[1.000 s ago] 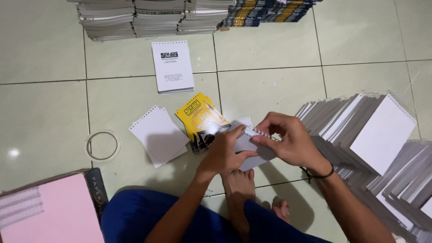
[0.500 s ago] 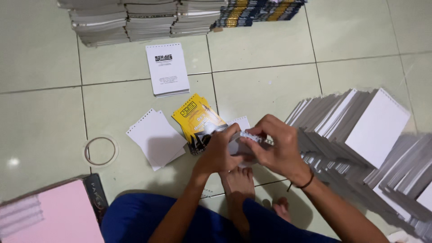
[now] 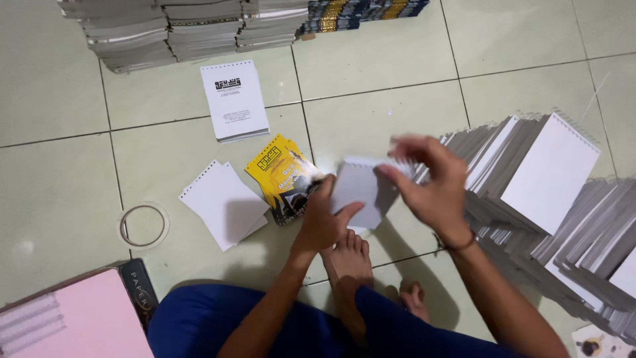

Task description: The person sits on the floor and assembles spiral-bound notebooks by hand. They pick up a stack of white paper sheets, align them with a yellow cover sheet, and insert a plastic spiral binding through the holes. The completed notebooks are placed in a stack nearby.

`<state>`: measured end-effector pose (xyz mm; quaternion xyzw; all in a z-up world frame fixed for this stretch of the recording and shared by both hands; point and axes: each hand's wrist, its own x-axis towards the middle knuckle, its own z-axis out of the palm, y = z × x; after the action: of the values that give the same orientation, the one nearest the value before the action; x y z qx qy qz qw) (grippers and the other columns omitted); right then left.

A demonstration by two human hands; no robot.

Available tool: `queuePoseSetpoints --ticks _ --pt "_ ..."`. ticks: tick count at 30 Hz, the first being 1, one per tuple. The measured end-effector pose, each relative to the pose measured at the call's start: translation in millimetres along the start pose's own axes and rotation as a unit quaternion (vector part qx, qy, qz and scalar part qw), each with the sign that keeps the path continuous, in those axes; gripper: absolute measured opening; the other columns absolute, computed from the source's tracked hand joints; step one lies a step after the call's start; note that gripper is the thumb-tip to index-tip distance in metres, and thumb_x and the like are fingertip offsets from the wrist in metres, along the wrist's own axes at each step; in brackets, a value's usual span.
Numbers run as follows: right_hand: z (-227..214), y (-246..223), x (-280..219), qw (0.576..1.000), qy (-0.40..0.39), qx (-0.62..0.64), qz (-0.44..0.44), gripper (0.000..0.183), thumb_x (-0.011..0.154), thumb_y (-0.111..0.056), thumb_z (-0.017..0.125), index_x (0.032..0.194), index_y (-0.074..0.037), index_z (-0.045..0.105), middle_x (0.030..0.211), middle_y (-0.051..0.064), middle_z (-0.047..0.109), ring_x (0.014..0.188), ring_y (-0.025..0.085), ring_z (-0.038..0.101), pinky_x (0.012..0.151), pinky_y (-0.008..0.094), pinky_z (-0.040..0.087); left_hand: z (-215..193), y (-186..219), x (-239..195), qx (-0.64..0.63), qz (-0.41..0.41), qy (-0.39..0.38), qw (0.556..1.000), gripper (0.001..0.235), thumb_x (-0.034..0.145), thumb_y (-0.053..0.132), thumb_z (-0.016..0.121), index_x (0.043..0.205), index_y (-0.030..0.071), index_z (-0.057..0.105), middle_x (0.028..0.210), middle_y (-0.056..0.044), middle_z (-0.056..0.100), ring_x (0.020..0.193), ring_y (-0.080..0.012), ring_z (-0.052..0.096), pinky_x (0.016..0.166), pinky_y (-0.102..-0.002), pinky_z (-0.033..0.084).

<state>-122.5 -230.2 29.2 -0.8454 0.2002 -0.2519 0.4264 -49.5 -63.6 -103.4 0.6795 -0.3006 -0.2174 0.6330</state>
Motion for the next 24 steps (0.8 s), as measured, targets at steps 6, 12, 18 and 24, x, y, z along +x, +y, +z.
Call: queuePoseSetpoints --ticks 6,12,18,24 --pt "26.0 26.3 -46.8 0.962 -0.084 0.161 0.203 0.028 0.091 -0.003 0.070 0.118 0.001 0.061 0.098 0.009 0.066 0.094 0.019 0.057 0.084 0.037 0.054 9.6 35.2 0.1 -0.125 -0.105 0.059 0.985 0.074 0.095 0.035 0.066 0.147 -0.009 0.039 0.140 -0.034 0.049 0.141 -0.0434 0.045 0.117 -0.053 0.029" --pt "-37.7 -6.6 -57.1 0.995 0.097 0.034 0.022 0.045 0.088 0.008 0.073 0.129 0.002 0.053 0.107 0.013 0.061 0.096 0.022 0.059 0.093 0.040 0.050 2.7 28.8 1.8 -0.167 -0.074 -0.077 0.980 0.058 0.098 0.035 0.059 0.140 0.002 0.037 0.125 -0.018 0.062 0.100 -0.0273 0.068 0.081 -0.038 0.052" --pt "-135.3 -29.1 -45.9 0.964 0.225 -0.130 0.056 0.062 0.098 0.004 0.052 0.152 0.001 0.020 0.156 0.026 0.027 0.132 0.037 0.045 0.112 0.044 0.047 26.6 66.3 -1.8 0.010 0.080 -0.117 0.990 0.050 0.091 0.022 0.066 0.137 0.007 0.055 0.136 -0.010 0.062 0.119 -0.0268 0.060 0.095 -0.037 0.054" --pt "-153.2 6.5 -56.7 0.920 0.287 -0.254 0.089 0.056 0.096 0.003 0.055 0.147 0.008 0.033 0.148 0.027 0.045 0.119 0.037 0.049 0.105 0.043 0.038 165.0 132.8 24.9 0.025 0.185 -0.211 0.959 0.099 0.085 0.018 0.082 0.158 -0.002 0.020 0.167 -0.024 0.026 0.157 -0.0399 0.025 0.130 -0.048 0.024"
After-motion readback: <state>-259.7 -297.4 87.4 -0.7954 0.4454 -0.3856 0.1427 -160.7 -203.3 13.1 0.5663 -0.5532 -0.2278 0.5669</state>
